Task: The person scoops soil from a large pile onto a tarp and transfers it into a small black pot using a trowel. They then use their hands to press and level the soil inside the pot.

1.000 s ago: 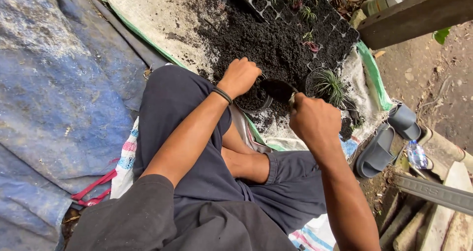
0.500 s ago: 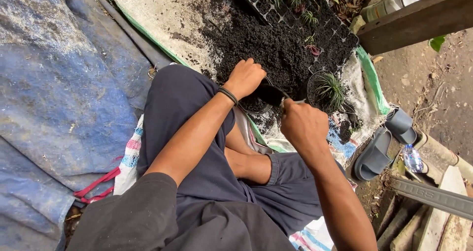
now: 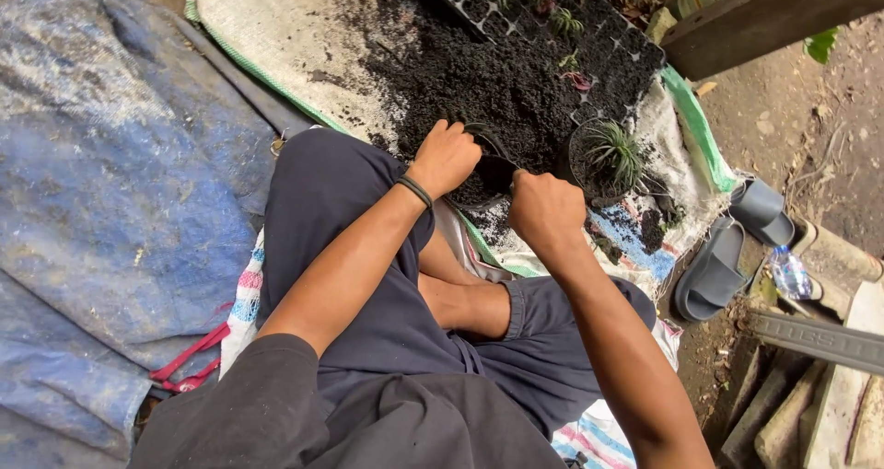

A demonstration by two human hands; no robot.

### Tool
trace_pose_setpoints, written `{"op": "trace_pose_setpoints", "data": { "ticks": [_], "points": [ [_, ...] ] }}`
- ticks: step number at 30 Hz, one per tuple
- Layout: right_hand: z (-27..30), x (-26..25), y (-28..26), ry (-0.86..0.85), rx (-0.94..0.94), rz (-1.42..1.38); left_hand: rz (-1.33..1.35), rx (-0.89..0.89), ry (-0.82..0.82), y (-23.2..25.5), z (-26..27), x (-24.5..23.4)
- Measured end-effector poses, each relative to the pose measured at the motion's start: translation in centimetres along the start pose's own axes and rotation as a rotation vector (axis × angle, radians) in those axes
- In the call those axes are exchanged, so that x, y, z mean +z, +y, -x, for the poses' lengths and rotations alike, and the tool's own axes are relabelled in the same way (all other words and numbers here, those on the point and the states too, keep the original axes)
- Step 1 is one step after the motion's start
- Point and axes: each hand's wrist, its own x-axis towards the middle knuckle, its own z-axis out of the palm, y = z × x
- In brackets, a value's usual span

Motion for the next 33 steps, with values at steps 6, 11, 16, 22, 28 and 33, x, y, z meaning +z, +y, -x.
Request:
{"op": "trace_pose_setpoints", "data": {
  "ticks": [6, 11, 16, 22, 28, 33],
  "points": [
    [2.2, -4.8, -0.1, 0.073, 0.057, 0.063, -0.062, -0.030, -0.284, 2.2, 0.5, -0.6],
    [0.5, 0.6, -0.8, 0.121, 0.003, 0.024, -0.067, -0.002, -0.371, 2.3, 0.6, 0.0],
    [2.9, -2.6, -0.3, 0.140, 0.056, -0.100, -0.062, 0.013, -0.422, 1.0, 0.6, -0.7],
    [0.8, -0.7, -0.1, 0.131, 0.017, -0.139, -0.094, 0.023, -0.454, 1.3, 1.0, -1.4],
    [1.6, -3.6, -0.9, 0.118, -0.021, -0.215, -0.018, -0.032, -0.447, -0.4, 0.8, -4.4],
    [-0.6, 0.1, -1.8, 0.214, -0.034, -0.294, 0.124, 0.009, -0.269, -1.1, 1.5, -6.9]
  ]
}}
